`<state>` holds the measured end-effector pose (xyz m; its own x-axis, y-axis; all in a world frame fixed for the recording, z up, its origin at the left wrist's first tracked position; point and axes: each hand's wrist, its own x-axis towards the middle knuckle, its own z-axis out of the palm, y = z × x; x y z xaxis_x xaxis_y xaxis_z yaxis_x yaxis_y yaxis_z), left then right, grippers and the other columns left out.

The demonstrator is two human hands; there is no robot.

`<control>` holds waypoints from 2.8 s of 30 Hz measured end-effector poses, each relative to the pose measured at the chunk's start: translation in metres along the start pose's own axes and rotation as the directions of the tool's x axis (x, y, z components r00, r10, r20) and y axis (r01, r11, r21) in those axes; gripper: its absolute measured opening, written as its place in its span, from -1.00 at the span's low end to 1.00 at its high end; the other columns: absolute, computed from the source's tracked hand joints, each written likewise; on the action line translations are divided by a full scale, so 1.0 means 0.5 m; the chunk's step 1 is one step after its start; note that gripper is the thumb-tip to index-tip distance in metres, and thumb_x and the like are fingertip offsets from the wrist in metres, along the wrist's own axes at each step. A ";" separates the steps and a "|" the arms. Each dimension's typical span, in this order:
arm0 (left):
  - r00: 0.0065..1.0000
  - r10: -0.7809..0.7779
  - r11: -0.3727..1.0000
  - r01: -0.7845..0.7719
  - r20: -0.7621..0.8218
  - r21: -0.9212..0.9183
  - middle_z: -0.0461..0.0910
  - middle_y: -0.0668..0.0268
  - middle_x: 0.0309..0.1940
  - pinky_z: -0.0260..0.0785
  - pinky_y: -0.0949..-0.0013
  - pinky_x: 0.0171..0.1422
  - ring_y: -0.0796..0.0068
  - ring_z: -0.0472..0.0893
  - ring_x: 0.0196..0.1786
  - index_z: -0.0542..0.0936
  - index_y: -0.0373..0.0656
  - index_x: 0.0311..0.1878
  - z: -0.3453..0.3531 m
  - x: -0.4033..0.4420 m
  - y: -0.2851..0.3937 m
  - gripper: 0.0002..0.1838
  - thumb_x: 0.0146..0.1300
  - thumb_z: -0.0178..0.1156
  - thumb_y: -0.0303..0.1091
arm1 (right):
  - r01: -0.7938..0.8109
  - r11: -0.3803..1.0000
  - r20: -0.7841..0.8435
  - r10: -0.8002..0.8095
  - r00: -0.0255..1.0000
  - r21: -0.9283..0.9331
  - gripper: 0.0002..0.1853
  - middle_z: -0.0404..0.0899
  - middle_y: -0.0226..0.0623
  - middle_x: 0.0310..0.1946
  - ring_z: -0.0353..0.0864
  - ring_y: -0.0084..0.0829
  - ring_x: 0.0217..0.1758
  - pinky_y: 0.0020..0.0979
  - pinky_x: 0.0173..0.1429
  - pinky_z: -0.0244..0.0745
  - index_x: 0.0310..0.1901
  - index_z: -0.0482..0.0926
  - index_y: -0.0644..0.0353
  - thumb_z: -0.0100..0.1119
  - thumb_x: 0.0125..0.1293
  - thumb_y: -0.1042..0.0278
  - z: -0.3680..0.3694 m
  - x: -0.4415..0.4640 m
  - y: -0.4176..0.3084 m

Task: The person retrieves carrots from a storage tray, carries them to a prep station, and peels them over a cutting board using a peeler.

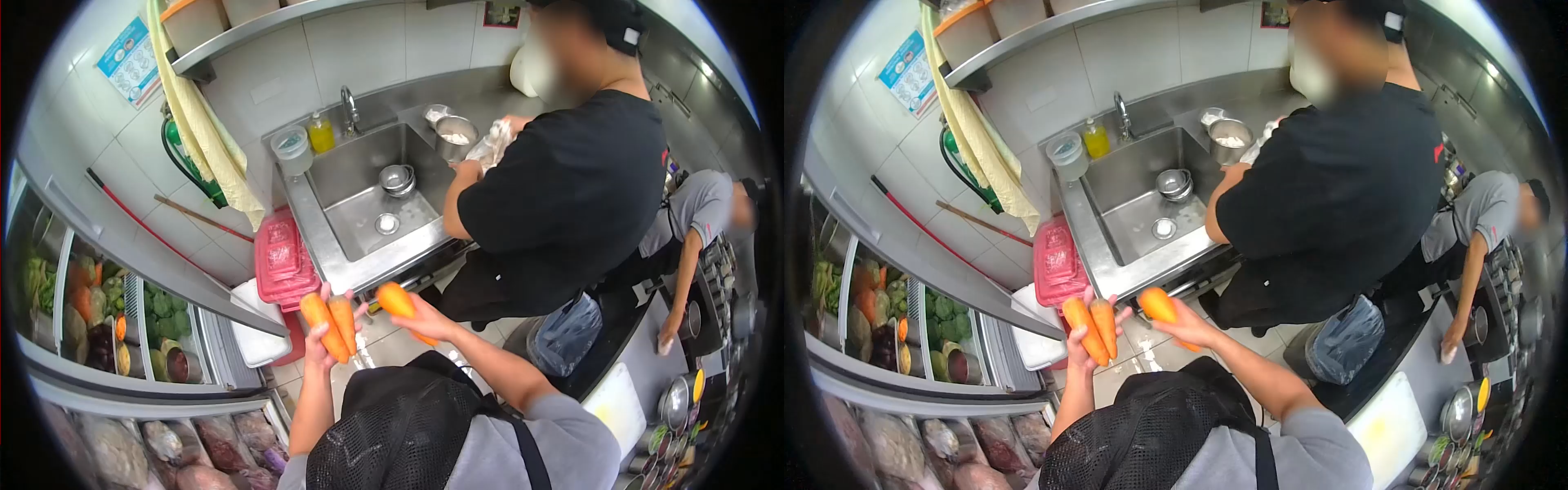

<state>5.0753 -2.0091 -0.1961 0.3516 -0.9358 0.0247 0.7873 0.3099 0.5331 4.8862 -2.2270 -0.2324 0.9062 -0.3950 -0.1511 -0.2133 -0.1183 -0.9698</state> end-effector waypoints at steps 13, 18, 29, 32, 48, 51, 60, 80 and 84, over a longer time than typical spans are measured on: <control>0.924 0.381 0.916 -0.380 -0.018 -0.125 0.44 0.04 0.57 0.41 -0.07 0.67 0.07 0.55 0.54 0.28 -0.08 0.69 -0.194 0.397 0.345 -0.11 0.40 0.43 -0.07 | 0.364 0.755 -0.212 -0.544 0.812 -0.545 -0.10 0.43 0.08 0.18 0.54 0.05 0.26 -0.05 0.43 0.47 0.76 0.16 0.19 0.25 0.60 -0.12 0.211 0.534 -0.401; 0.932 0.344 0.901 -0.294 0.113 -0.321 0.34 0.01 0.62 0.54 -0.10 0.51 0.02 0.54 0.44 0.24 0.01 0.71 -0.214 0.468 0.453 -0.03 0.32 0.50 -0.06 | 0.526 0.628 -0.415 -0.777 0.474 -0.574 -0.52 0.54 -0.09 0.02 0.63 -0.11 0.15 -0.14 0.28 0.58 0.20 0.68 0.23 0.43 0.50 0.00 0.008 0.683 -0.607; 0.937 0.334 0.910 -0.293 0.101 -0.293 0.29 0.12 0.63 0.56 -0.05 0.42 0.09 0.53 0.32 0.25 0.05 0.71 -0.204 0.482 0.517 -0.05 0.33 0.49 -0.09 | 0.069 0.601 -0.597 -0.762 -0.249 -0.796 -0.73 0.71 -0.02 0.00 0.69 0.00 0.15 -0.02 0.31 0.60 0.10 0.79 0.14 0.18 0.56 0.27 -0.897 0.906 -1.027; 0.936 0.353 0.900 -0.341 -0.004 -0.272 0.31 0.10 0.59 0.59 -0.06 0.39 0.06 0.54 0.30 0.26 0.09 0.70 -0.196 0.497 0.515 -0.06 0.32 0.51 -0.09 | -0.052 0.604 -0.594 -0.793 -0.137 -0.795 -0.66 0.68 0.04 0.12 0.67 0.10 0.30 -0.02 0.43 0.58 0.27 0.75 -0.06 0.11 0.59 0.28 -1.057 0.930 -1.086; 0.972 0.229 0.929 -0.234 -0.051 -0.288 0.33 0.12 0.57 0.57 -0.02 0.40 0.10 0.54 0.29 0.25 0.05 0.69 -0.111 0.738 0.478 -0.03 0.29 0.52 -0.08 | -0.572 0.268 -0.590 -0.629 0.506 -0.775 -0.66 0.77 0.07 0.22 0.75 0.07 0.34 0.02 0.39 0.70 0.21 0.76 0.09 0.23 0.46 0.42 -1.187 0.951 -1.278; 0.980 0.192 0.936 -0.199 -0.051 -0.292 0.34 0.13 0.57 0.57 -0.02 0.40 0.11 0.54 0.29 0.25 0.05 0.69 -0.107 0.755 0.464 -0.03 0.29 0.52 -0.08 | -0.590 0.282 -0.611 -0.627 0.484 -0.757 -0.69 0.77 0.12 0.21 0.73 0.10 0.36 0.05 0.40 0.68 0.18 0.75 0.19 0.25 0.47 0.39 -1.184 0.952 -1.272; 0.986 0.150 0.943 -0.163 -0.067 -0.289 0.35 0.14 0.55 0.56 0.01 0.40 0.13 0.54 0.29 0.24 0.03 0.69 -0.099 0.768 0.444 -0.02 0.28 0.53 -0.07 | -0.490 0.332 -0.504 -0.820 0.272 -0.806 -0.61 0.76 0.10 0.19 0.69 0.25 0.33 0.15 0.32 0.65 0.27 0.56 0.10 0.22 0.42 0.46 -1.191 0.945 -1.293; 0.992 0.129 0.943 -0.119 0.012 -0.311 0.38 0.16 0.52 0.53 0.06 0.41 0.18 0.54 0.28 0.23 -0.01 0.69 -0.069 0.685 0.414 0.01 0.25 0.54 -0.05 | 0.632 0.569 -0.791 -0.601 -0.116 -0.525 -0.71 0.76 0.02 -0.19 0.81 -0.31 -0.45 -0.24 -0.35 0.87 0.20 0.35 0.37 -0.12 0.78 0.26 -1.100 0.834 -1.223; 0.991 0.126 0.943 -0.106 0.044 -0.314 0.38 0.16 0.52 0.53 0.06 0.41 0.19 0.54 0.27 0.23 -0.02 0.69 -0.069 0.637 0.418 0.02 0.24 0.55 -0.05 | 0.844 0.435 -0.840 -0.542 -0.032 -0.314 -0.74 0.70 0.04 -0.15 0.81 -0.26 -0.33 -0.13 -0.30 0.89 0.18 0.31 0.34 -0.15 0.80 0.26 -1.050 0.838 -1.180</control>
<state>5.3689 -2.2367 -0.1059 0.4253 -0.8958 0.1292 0.8647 0.4443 0.2343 5.1999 -2.8008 0.3768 -0.2205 -0.6881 0.6913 0.5574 -0.6705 -0.4897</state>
